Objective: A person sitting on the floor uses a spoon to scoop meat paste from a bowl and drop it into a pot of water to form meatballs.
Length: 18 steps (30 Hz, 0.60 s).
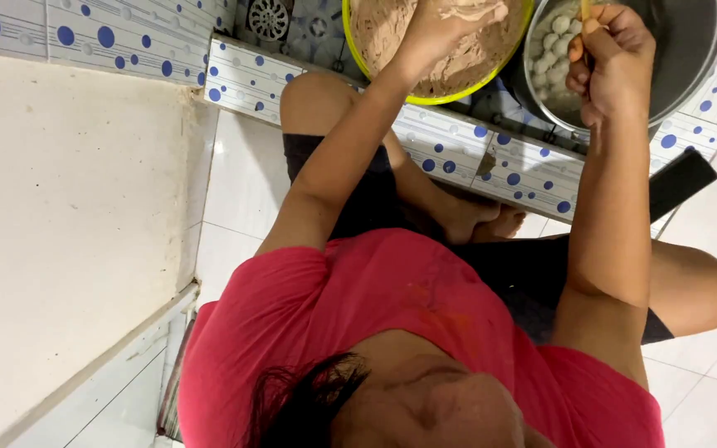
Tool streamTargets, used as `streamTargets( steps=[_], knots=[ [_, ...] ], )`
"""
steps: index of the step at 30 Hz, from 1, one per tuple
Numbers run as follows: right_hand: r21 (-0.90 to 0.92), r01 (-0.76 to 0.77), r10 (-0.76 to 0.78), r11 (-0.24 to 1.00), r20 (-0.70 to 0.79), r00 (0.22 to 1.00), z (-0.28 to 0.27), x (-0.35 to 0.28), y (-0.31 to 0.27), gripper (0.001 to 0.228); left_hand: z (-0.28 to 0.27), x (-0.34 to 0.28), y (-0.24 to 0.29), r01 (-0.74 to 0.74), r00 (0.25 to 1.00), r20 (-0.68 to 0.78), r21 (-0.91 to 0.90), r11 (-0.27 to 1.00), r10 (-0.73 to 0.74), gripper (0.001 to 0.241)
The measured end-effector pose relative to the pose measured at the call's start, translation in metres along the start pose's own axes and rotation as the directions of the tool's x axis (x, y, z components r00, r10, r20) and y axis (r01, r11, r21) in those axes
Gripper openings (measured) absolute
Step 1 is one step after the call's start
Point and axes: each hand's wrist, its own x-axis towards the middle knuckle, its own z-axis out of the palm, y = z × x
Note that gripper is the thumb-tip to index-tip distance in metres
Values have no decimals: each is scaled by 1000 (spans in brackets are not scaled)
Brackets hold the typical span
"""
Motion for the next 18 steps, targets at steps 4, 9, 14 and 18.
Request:
streamTargets(
  steps=[4, 9, 14, 18],
  knots=[
    [-34, 16, -16, 999, 7, 1000, 7, -6, -10, 10, 6, 5, 0, 118, 993, -4, 41, 992, -118, 62],
    [-91, 45, -43, 995, 24, 999, 4, -6, -11, 8, 1, -3, 18, 6, 993, 114, -88, 996, 4, 73],
    [-92, 58, -55, 994, 36, 998, 6, -9, -13, 8, -2, -3, 63, 236, 965, 142, -96, 967, -222, 48],
    [-109, 41, -38, 993, 27, 999, 11, -11, -17, 7, 9, 2, 2, 33, 999, 24, -189, 982, -29, 74]
  ],
)
